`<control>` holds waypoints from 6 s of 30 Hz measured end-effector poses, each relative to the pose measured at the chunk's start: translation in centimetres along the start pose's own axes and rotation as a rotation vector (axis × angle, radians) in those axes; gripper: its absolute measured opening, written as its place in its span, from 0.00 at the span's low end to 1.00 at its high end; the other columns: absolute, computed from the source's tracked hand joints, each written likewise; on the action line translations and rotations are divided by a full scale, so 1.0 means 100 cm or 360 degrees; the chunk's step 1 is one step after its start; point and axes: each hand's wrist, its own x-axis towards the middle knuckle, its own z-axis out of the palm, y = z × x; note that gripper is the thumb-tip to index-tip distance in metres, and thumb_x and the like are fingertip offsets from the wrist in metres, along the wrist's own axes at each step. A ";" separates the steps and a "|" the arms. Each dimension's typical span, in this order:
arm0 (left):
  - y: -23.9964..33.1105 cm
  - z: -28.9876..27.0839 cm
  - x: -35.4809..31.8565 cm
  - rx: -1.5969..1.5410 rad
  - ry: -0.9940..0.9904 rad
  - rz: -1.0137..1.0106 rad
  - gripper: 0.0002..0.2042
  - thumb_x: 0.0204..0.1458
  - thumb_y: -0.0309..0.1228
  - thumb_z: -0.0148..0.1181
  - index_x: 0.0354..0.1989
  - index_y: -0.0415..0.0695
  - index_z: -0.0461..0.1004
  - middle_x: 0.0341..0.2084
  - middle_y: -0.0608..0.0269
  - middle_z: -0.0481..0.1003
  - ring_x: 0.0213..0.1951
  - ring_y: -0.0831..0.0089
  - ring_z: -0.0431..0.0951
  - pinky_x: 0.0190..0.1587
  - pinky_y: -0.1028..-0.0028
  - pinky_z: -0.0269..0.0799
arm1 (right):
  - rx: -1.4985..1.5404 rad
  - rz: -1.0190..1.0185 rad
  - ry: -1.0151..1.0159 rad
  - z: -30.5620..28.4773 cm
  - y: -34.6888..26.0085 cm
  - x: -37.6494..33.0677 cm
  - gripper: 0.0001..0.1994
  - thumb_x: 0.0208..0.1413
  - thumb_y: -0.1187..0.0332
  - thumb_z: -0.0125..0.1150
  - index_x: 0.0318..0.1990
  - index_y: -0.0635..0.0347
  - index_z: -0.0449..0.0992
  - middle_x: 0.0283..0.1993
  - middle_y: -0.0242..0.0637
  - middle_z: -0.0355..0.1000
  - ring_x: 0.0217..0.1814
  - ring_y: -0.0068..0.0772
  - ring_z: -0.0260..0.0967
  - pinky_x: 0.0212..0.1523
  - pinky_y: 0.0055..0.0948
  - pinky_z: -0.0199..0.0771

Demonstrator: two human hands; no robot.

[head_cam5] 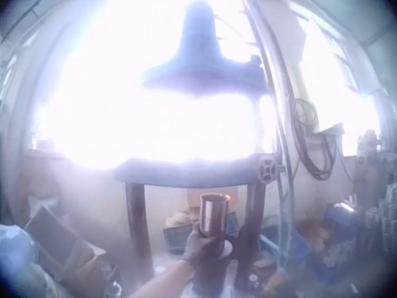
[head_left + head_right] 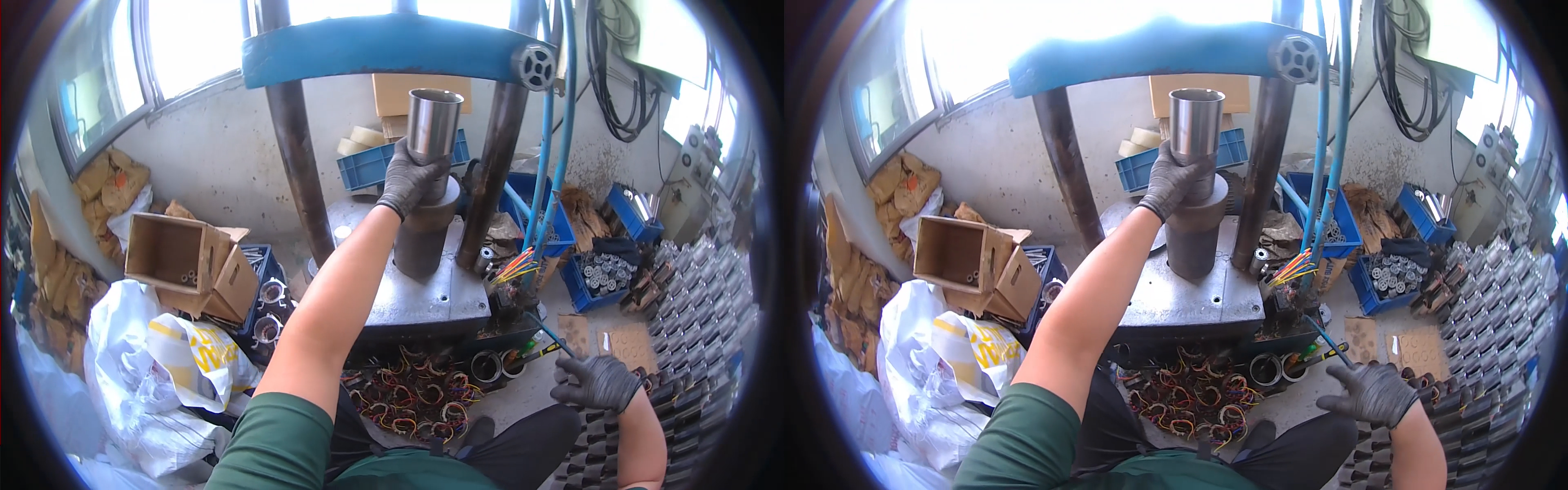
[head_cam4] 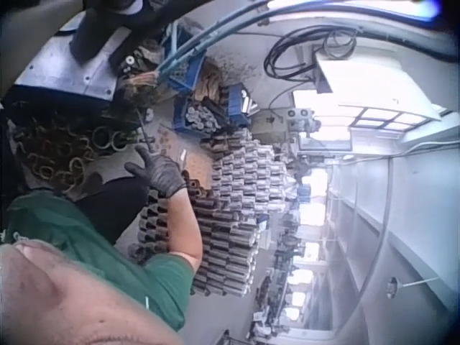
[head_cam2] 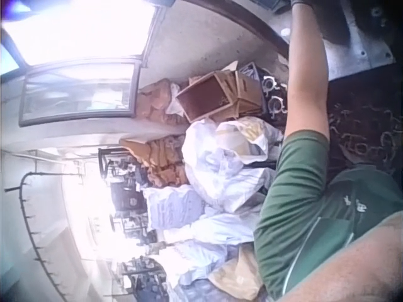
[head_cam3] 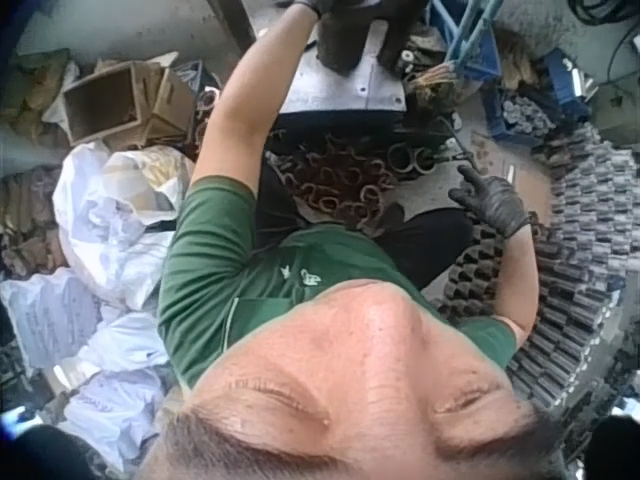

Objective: Operating a press machine and adjusting wiring on motor stators in an industrial setting.

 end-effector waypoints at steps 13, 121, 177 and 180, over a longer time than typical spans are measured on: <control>0.007 -0.005 -0.002 0.0135 -0.0010 -0.0159 0.45 0.36 0.43 0.85 0.62 0.37 0.65 0.50 0.47 0.80 0.53 0.58 0.81 0.59 0.64 0.75 | 0.0356 0.0165 0.0087 0.080 -0.007 -0.030 0.15 0.55 0.55 0.65 0.40 0.57 0.81 0.36 0.51 0.80 0.41 0.57 0.80 0.42 0.51 0.80; -0.020 -0.009 0.010 0.0024 -0.0193 -0.0065 0.46 0.47 0.56 0.78 0.64 0.36 0.63 0.52 0.47 0.76 0.55 0.61 0.78 0.59 0.63 0.76 | 0.0217 0.0216 0.0565 0.078 -0.010 -0.033 0.10 0.50 0.63 0.70 0.31 0.61 0.81 0.28 0.49 0.77 0.34 0.55 0.79 0.36 0.48 0.79; -0.013 -0.005 0.009 0.0088 -0.0168 -0.0122 0.45 0.40 0.45 0.84 0.63 0.37 0.64 0.53 0.48 0.79 0.53 0.62 0.81 0.58 0.65 0.78 | -0.0180 -0.0130 0.1822 -0.032 0.028 0.055 0.06 0.66 0.80 0.56 0.47 0.64 0.76 0.40 0.53 0.77 0.40 0.56 0.78 0.39 0.48 0.75; -0.021 -0.012 0.014 0.0037 -0.0145 -0.0121 0.48 0.36 0.42 0.86 0.65 0.38 0.64 0.54 0.50 0.79 0.54 0.63 0.81 0.60 0.67 0.77 | -0.0150 -0.0048 0.1947 -0.053 0.053 0.095 0.06 0.67 0.77 0.57 0.48 0.63 0.75 0.39 0.51 0.78 0.41 0.54 0.79 0.41 0.46 0.76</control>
